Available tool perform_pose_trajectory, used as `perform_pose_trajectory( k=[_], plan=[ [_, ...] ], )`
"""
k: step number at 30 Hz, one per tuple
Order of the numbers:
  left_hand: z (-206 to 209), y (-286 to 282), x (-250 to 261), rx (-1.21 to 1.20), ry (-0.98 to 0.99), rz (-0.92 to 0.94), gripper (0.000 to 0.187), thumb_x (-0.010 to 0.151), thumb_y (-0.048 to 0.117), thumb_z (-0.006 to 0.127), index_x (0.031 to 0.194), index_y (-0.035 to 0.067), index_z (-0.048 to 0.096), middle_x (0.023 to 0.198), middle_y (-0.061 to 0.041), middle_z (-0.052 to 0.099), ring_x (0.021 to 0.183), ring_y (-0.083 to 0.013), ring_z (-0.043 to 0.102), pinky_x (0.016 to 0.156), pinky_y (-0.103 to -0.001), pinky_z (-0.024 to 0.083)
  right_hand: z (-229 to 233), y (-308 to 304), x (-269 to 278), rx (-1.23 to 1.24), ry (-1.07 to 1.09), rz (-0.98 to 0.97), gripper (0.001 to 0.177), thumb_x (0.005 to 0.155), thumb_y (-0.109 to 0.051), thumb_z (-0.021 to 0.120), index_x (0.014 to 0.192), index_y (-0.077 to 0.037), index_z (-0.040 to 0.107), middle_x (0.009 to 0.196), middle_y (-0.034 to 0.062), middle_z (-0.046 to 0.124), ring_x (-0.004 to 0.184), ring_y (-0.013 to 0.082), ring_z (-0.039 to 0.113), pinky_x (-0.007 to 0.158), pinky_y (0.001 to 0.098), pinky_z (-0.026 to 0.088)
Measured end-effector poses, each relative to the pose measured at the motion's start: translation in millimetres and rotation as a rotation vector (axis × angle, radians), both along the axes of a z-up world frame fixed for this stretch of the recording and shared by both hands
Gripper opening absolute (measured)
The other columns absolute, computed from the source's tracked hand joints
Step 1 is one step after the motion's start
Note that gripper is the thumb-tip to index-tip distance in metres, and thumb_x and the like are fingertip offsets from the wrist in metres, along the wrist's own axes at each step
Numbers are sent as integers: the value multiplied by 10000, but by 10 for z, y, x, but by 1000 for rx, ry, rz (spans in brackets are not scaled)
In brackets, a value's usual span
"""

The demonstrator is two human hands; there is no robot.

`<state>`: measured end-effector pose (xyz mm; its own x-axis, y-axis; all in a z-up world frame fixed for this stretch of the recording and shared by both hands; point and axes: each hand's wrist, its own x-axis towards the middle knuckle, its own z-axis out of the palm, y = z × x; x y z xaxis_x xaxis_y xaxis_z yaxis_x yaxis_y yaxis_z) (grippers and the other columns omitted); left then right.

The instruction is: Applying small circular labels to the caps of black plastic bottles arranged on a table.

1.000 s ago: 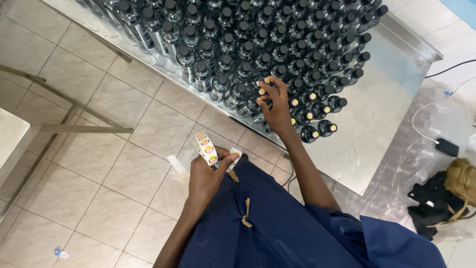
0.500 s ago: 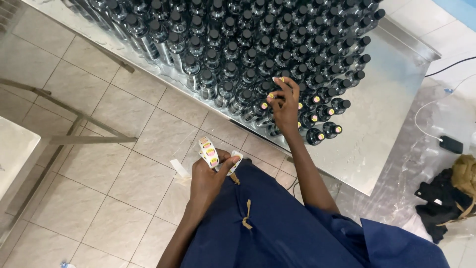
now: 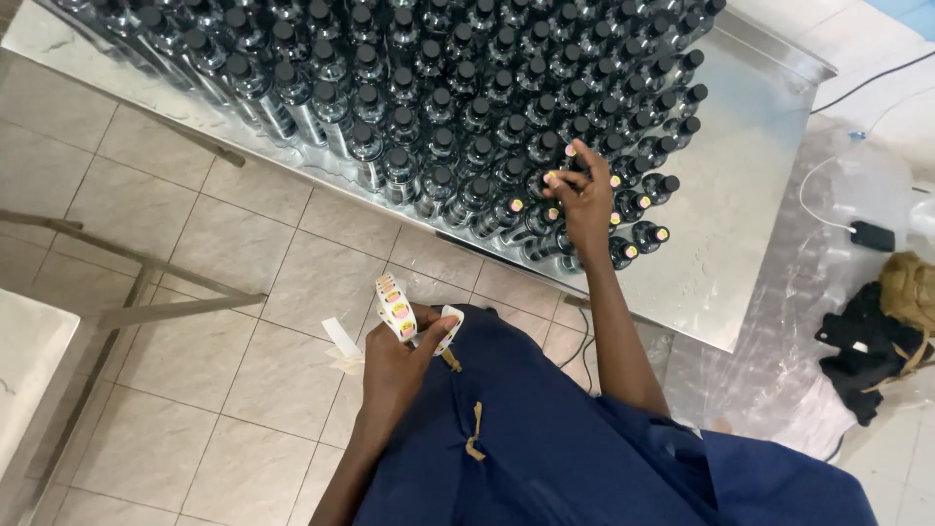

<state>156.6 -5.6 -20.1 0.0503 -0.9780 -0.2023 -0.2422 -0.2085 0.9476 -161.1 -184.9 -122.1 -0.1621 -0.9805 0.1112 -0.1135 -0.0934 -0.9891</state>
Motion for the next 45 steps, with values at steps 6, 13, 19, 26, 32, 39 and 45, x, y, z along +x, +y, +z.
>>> perform_pose_trajectory(
  k=[6,13,19,26,32,39,45],
  plan=[
    [-9,1,81,35,-20,-16,351,932,375,890,881,39,805,813,-210,826,885,-418,820,756,-474,592,-99,-87,-204,-14,136,-55,614,1066,72,748,1612,-73,508,1537,223,548,1037,245,788,774,296,735],
    [-57,-86,-13,58,-18,-4,354,935,359,889,902,19,797,839,-241,823,911,-463,813,786,-516,601,-79,-134,-140,-85,375,-16,580,1082,50,729,1608,-81,526,1507,215,608,1034,297,802,750,318,711],
    [-52,-193,-160,79,-35,-15,353,932,408,886,876,69,804,776,-168,813,804,-343,806,720,-436,574,-197,-123,-126,-277,797,0,485,1120,-128,705,1588,-156,581,1489,95,667,1029,246,807,715,364,688],
    [-48,-280,-338,57,-25,-8,313,929,347,904,866,58,801,758,-172,808,758,-318,777,685,-426,566,-48,-34,-33,-289,947,29,426,1164,-131,616,1589,-145,586,1559,161,527,1158,353,739,896,455,682],
    [1,-346,-431,67,-18,-5,289,933,309,897,853,50,794,743,-184,800,718,-347,759,661,-432,543,-247,-200,-175,-132,482,67,745,1058,-32,807,1691,-148,431,1521,198,504,1128,359,733,976,473,653],
    [62,-426,-563,73,-11,25,257,934,265,895,854,39,801,719,-182,788,696,-291,724,672,-418,537,-312,-371,-338,-30,299,57,689,1037,19,797,1647,-144,521,1319,164,645,1022,303,787,832,396,686],
    [3,-458,-621,57,-27,64,260,922,270,906,836,50,799,697,-162,786,692,-284,735,663,-420,550,40,-276,-563,13,77,-38,549,1095,-63,735,1603,-74,527,1279,190,693,1003,251,770,856,360,707]
  ],
)
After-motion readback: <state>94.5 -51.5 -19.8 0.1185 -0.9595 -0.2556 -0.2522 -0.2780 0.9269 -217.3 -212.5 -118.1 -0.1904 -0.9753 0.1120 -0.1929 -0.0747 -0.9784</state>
